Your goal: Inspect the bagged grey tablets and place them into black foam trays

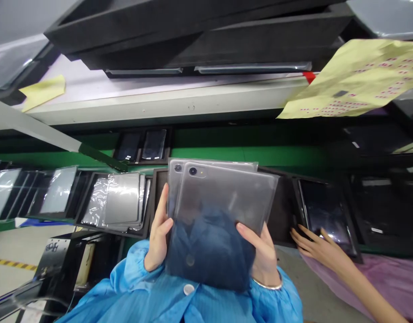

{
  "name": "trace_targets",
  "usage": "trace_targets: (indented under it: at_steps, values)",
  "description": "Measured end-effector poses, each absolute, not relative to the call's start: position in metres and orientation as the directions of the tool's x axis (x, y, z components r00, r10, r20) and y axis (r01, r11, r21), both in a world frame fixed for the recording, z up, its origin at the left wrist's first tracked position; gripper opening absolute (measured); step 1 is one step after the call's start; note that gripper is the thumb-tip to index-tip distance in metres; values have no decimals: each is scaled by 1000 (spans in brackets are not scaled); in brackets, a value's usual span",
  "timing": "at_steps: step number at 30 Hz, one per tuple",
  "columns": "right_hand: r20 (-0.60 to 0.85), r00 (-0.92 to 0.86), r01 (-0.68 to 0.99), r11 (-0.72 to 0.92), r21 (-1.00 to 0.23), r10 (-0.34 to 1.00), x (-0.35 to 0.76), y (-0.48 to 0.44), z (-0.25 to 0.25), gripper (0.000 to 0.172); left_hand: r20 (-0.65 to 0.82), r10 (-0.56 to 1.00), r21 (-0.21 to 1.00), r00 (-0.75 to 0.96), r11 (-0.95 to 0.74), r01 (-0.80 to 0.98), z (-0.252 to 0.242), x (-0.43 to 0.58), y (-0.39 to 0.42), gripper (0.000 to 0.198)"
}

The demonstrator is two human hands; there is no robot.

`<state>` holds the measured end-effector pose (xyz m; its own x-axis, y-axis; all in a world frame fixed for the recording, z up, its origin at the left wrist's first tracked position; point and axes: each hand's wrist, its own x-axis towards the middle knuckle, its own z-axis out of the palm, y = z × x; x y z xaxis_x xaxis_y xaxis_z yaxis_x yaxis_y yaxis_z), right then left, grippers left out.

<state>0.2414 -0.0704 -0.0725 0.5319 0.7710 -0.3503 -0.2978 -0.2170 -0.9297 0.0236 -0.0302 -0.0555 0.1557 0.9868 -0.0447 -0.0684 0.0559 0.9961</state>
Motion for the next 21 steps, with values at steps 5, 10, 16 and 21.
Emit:
trace_targets:
  at_steps: [5, 10, 16, 21]
  values:
    - [-605, 487, -538, -329, -776, 630, 241, -72, -66, 47, -124, 987, 990, 105, 116, 78, -49, 27, -30, 56]
    - [-586, 508, -511, -327, -795, 631, 240, -73, -60, 47, -124, 982, 990, 139, 112, 89, -46, 28, -29, 58]
    - [-572, 524, -519, -297, -802, 631, 239, -72, -55, 46, -203, 951, 971, 232, 226, -77, -57, 24, -27, 58]
    - [-572, 535, -543, -265, -797, 622, 240, -78, -65, 50, -249, 927, 952, 279, 287, -102, -65, 20, -29, 65]
